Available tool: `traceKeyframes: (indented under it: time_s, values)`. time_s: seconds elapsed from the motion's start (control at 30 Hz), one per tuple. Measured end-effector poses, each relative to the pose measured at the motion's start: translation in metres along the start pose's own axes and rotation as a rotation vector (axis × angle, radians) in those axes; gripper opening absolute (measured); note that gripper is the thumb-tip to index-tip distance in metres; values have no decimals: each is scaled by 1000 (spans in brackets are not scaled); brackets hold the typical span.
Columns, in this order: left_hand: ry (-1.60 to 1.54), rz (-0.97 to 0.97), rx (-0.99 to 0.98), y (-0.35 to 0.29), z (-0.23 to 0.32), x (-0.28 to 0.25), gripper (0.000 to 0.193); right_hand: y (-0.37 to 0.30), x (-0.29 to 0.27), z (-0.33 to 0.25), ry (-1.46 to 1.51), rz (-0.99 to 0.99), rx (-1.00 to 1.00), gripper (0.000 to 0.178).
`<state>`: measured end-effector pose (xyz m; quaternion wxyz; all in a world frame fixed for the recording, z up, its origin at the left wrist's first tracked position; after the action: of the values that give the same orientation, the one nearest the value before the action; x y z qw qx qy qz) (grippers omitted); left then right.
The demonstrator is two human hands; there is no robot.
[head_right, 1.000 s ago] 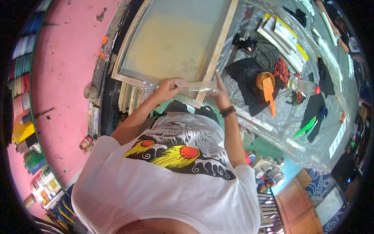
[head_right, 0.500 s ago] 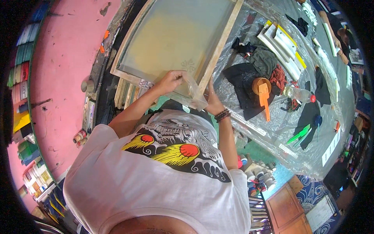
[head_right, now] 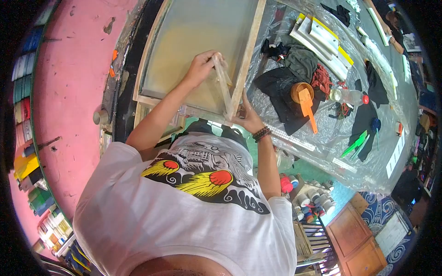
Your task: Wiping a screen printing frame, spreading emulsion or ink with a squeegee, and applying tape to the edges.
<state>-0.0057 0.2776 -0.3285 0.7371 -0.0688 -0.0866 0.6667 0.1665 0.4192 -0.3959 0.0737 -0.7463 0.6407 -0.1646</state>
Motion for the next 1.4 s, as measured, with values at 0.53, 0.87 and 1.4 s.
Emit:
traceKeyframes:
  time_s: [0.53, 0.87, 1.4]
  values:
    - [507, -184, 247, 44, 61, 8, 29, -12, -4, 58, 259, 128, 353, 92]
    - [436, -225, 146, 48, 44, 15, 27, -22, -33, 72, 183, 295, 317, 88]
    - [265, -246, 37, 79, 51, 18, 25, -7, -5, -30, -783, 733, 49, 66]
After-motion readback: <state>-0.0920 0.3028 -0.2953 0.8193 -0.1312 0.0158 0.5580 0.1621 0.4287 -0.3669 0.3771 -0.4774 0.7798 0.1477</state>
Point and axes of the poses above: each hand's wrist, its own y-axis towards the middle knuckle, its own x-axis out of the palm, z = x × y, the point moved 10 cm from there along y, towards the middle knuckle, and after that the axes turned 12 degrees about z, right-handed, at the moved point
